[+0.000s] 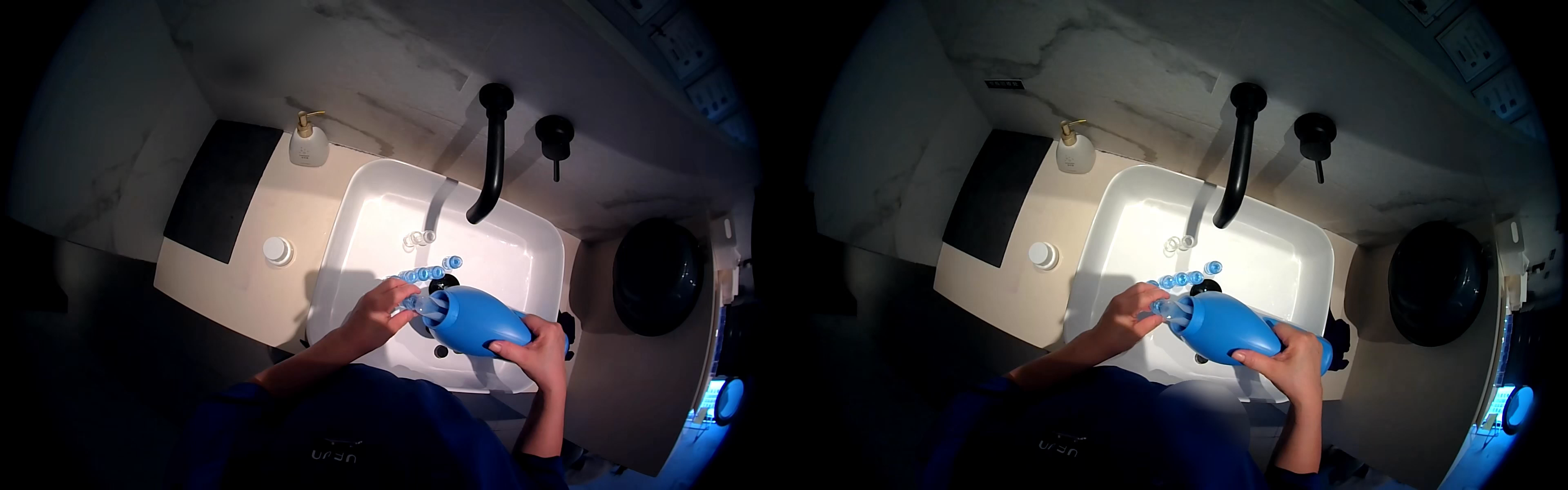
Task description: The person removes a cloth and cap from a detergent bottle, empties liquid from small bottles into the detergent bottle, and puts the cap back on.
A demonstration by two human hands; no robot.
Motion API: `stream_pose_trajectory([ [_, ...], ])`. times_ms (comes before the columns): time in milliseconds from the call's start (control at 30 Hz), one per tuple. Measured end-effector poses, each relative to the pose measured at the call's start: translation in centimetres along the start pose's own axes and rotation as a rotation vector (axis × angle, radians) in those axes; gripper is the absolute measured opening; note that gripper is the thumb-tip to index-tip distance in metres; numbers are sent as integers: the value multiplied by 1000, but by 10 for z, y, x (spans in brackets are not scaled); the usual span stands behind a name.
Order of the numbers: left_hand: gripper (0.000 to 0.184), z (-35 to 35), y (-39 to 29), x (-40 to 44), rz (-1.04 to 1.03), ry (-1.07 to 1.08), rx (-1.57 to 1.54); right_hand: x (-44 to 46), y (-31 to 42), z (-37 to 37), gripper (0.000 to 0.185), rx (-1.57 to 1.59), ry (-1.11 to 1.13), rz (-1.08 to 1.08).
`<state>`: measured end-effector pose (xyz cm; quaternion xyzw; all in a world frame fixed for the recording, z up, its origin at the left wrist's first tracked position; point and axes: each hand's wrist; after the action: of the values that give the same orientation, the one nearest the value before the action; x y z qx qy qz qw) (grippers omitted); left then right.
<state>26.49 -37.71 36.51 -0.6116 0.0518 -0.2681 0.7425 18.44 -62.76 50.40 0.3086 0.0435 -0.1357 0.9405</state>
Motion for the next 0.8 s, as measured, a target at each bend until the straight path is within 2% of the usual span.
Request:
stream_pose_trajectory([
  [67,41,-1,-1,1,4,7,-3,-2,-5,1,52,19,-19,19],
  [167,39,-5,-2,4,-20,29,19,-10,-9,8,49,145,-20,-63],
  [267,35,-9,1,4,-4,96,83,-17,-20,13,42,354,-77,-78],
  [333,32,-16,6,0,165,117,44,-22,-23,17,41,412,-112,-101],
  [433,30,-22,23,-9,211,131,72,-29,-37,20,39,529,-190,-126],
  [567,35,-30,49,-17,144,170,108,-38,-52,25,42,613,-262,-118],
  [667,29,-35,59,-17,164,183,152,-44,-61,25,42,667,-324,-114],
  [800,35,-38,61,-17,131,207,227,-50,-68,21,41,712,-374,-143],
])
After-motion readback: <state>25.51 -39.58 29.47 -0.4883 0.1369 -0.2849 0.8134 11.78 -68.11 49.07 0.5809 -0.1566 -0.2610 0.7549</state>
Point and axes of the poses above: each hand's wrist, its own x-axis towards the middle knuckle, its own z-axis out of the back of the hand, y = z × x, and after that the axes turned 2 degrees about x, right-handed
